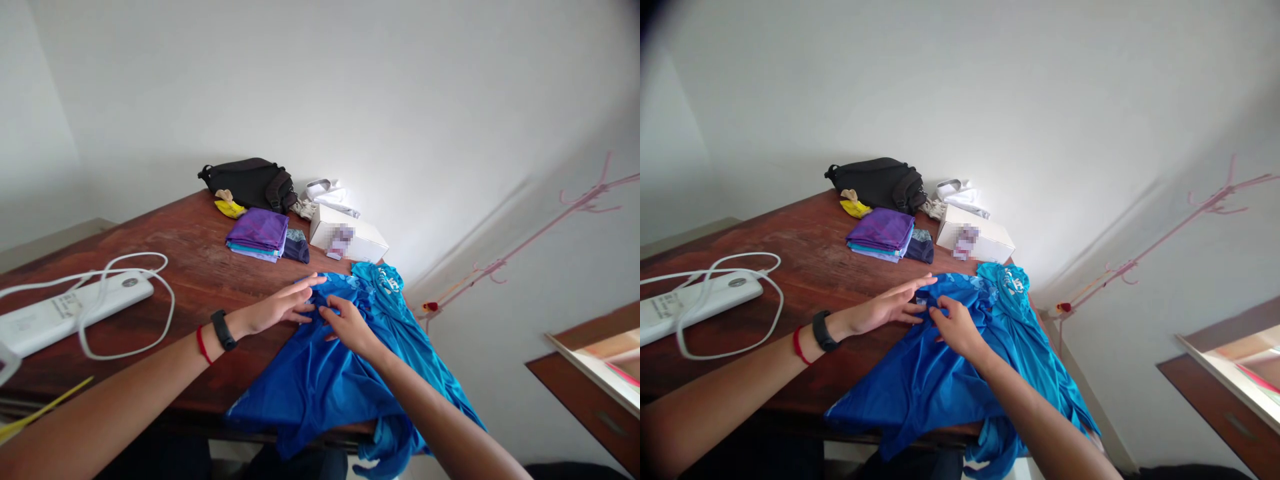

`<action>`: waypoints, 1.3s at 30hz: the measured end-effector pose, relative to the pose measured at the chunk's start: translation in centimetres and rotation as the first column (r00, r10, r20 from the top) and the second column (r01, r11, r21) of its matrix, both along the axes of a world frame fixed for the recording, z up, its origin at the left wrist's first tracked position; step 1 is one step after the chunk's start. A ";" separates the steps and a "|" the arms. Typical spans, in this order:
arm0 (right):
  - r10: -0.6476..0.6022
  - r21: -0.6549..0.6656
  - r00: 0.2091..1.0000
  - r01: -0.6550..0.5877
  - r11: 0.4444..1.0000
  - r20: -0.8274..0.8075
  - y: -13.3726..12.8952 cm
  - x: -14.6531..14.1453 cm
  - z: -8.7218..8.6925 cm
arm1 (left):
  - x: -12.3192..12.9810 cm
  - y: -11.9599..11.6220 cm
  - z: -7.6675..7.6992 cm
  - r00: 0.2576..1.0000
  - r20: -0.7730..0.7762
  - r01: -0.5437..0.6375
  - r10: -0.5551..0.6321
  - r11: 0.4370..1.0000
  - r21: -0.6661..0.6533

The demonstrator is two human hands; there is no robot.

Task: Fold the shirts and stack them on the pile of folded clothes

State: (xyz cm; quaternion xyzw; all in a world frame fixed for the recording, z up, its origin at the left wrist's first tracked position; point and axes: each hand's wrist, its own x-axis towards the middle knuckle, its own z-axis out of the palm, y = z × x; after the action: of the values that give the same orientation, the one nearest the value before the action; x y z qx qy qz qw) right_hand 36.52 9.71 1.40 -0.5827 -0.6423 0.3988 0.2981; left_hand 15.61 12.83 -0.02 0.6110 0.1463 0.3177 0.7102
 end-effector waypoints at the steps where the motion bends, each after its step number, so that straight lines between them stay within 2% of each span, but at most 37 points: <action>1: -0.011 0.014 0.999 0.012 1.000 -0.041 -0.3 0.0 0.7 | 0.0 0.3 0.0 0.994 -0.044 -0.096 0.098 0.995 0.038; 3: -0.006 0.040 0.992 0.011 0.999 -0.123 -1.1 0.1 2.2 | 0.0 1.2 -0.3 0.953 -0.128 -0.251 0.274 0.953 0.168; 4: 0.012 0.054 0.987 -0.003 0.999 -0.162 -1.6 0.2 2.9 | -0.1 1.7 -0.7 0.923 -0.148 -0.312 0.356 0.915 0.255; 6: 0.075 0.083 0.964 -0.056 0.995 -0.253 -2.5 0.5 4.4 | -0.2 2.8 -1.6 0.857 -0.119 -0.406 0.501 0.800 0.442; 8: 0.166 0.093 0.919 -0.142 0.986 -0.357 -3.2 0.7 5.7 | -0.4 3.5 -2.6 0.826 -0.033 -0.439 0.563 0.679 0.589; 10: 0.244 0.066 0.855 -0.242 0.968 -0.457 -3.7 0.9 6.6 | -0.4 3.9 -3.2 0.847 0.005 -0.395 0.532 0.622 0.676; 12: 0.285 0.018 0.802 -0.325 0.946 -0.525 -4.1 0.9 7.4 | -0.5 3.8 -3.2 0.889 -0.007 -0.319 0.459 0.628 0.710; 14: 0.275 -0.033 0.790 -0.349 0.937 -0.549 -4.5 1.0 7.9 | -0.5 3.6 -2.7 0.927 -0.035 -0.237 0.373 0.655 0.717; 16: 0.227 -0.073 0.826 -0.306 0.949 -0.517 -4.7 1.1 8.4 | -0.6 3.4 -2.3 0.961 -0.093 -0.122 0.259 0.703 0.701; 19: 0.115 -0.074 0.897 -0.161 0.984 -0.426 -5.0 1.7 9.0 | -0.9 3.3 -2.0 0.970 -0.193 0.002 0.145 0.793 0.609; 22: 0.003 0.003 0.935 -0.002 1.000 -0.355 -4.9 3.2 9.7 | -1.1 3.7 -1.9 0.969 -0.180 -0.063 0.171 0.869 0.490; 24: -0.060 0.079 0.948 0.089 0.993 -0.313 -4.8 4.7 10.2 | -1.3 4.0 -1.7 0.964 -0.123 -0.159 0.237 0.879 0.450; 26: -0.099 0.145 0.948 0.149 0.978 -0.301 -4.5 6.3 10.6 | -1.4 4.3 -1.2 0.942 -0.070 -0.267 0.329 0.857 0.441; 28: -0.107 0.178 0.938 0.173 0.969 -0.330 -4.2 8.1 10.9 | -1.6 4.5 -0.8 0.903 -0.046 -0.360 0.427 0.811 0.460; 32: -0.149 0.166 0.924 0.219 0.962 -0.353 -3.5 11.4 10.5 | -2.2 4.6 -0.5 0.821 -0.059 -0.439 0.568 0.693 0.572; 36: -0.278 0.219 0.939 0.320 0.922 -0.203 -2.7 13.7 9.2 | -2.6 4.2 0.2 0.723 -0.081 -0.485 0.686 0.587 0.648; 39: -0.362 0.393 0.931 0.350 0.850 -0.046 -2.6 14.4 8.4 | -3.1 3.1 2.1 0.633 -0.075 -0.492 0.770 0.475 0.730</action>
State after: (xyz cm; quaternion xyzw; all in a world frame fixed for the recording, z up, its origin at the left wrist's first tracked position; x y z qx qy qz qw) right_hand 50.90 7.14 9.77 -0.6251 -0.5948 0.1902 0.4683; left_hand 12.47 15.93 2.05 0.7644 0.3862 0.4612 0.2322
